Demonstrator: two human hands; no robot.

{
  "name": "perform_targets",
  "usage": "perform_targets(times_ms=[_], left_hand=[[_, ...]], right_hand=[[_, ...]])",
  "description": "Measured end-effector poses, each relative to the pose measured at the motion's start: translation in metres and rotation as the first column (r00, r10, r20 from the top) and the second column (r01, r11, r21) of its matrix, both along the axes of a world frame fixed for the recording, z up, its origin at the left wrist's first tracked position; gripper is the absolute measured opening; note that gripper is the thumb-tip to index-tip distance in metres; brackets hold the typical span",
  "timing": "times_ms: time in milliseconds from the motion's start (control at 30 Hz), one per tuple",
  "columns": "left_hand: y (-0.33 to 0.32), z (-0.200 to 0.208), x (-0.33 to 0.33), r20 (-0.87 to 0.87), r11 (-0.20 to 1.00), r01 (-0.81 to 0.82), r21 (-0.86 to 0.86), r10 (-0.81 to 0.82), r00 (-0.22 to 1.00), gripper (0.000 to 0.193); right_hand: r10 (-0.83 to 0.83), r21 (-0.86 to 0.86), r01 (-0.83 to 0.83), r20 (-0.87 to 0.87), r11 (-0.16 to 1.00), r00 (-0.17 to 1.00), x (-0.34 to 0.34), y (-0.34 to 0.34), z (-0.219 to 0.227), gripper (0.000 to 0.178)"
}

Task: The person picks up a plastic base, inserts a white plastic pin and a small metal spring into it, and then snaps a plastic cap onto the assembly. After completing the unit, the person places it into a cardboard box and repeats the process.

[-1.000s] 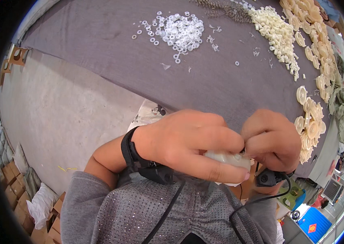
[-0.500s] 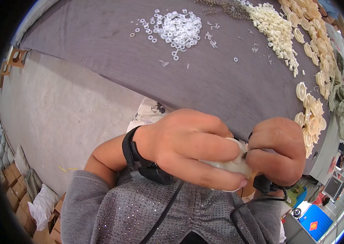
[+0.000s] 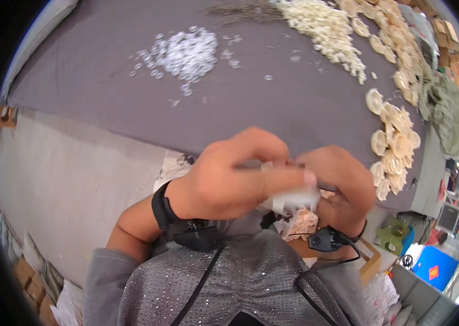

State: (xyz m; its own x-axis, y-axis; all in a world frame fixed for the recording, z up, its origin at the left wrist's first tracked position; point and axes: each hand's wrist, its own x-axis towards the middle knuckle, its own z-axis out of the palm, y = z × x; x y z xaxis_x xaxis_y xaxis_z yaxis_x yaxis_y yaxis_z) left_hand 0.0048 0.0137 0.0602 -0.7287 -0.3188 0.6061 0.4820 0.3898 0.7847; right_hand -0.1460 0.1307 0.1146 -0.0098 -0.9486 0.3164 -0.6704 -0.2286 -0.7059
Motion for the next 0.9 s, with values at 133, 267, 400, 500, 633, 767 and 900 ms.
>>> perform_targets(times_ms=[133, 267, 400, 500, 633, 767, 900], left_hand=[[-0.001, 0.002, -0.022, 0.264, 0.986, 0.03, 0.164, -0.073, 0.962, 0.047], [-0.007, -0.019, -0.032, 0.428, 0.985, 0.043, 0.166, -0.111, 0.897, 0.038], [-0.011, -0.026, -0.034, 0.347, 0.964, 0.069, 0.257, -0.159, 0.924, 0.026], [-0.013, -0.026, -0.032, 0.364, 0.959, 0.053, 0.279, -0.157, 0.918, 0.023], [-0.014, -0.03, -0.032, 0.354, 0.965, 0.039, 0.259, -0.132, 0.926, 0.022], [-0.014, -0.034, -0.031, 0.299, 0.97, 0.035, 0.241, -0.109, 0.948, 0.022], [-0.014, -0.031, -0.031, 0.287, 0.959, 0.048, 0.278, -0.131, 0.949, 0.02]], right_hand=[[-0.47, 0.164, 0.45, 0.116, 0.878, 0.875, -0.029, 0.03, -0.017, 0.029], [-0.883, 0.183, 0.871, 0.216, 0.457, 0.417, -0.102, 0.076, -0.021, 0.033], [-0.973, 0.023, 0.981, 0.133, 0.191, 0.186, -0.153, 0.108, -0.018, 0.033], [-0.987, -0.277, 0.96, -0.144, -0.033, -0.076, -0.17, 0.113, -0.019, 0.031], [-0.985, -0.257, 0.952, -0.076, 0.168, 0.153, -0.144, 0.062, -0.014, 0.026], [-0.826, 0.055, 0.83, -0.08, 0.555, 0.558, -0.137, -0.003, -0.039, 0.026], [-0.717, 0.08, 0.799, -0.395, 0.596, 0.574, -0.15, -0.051, -0.065, 0.025]])
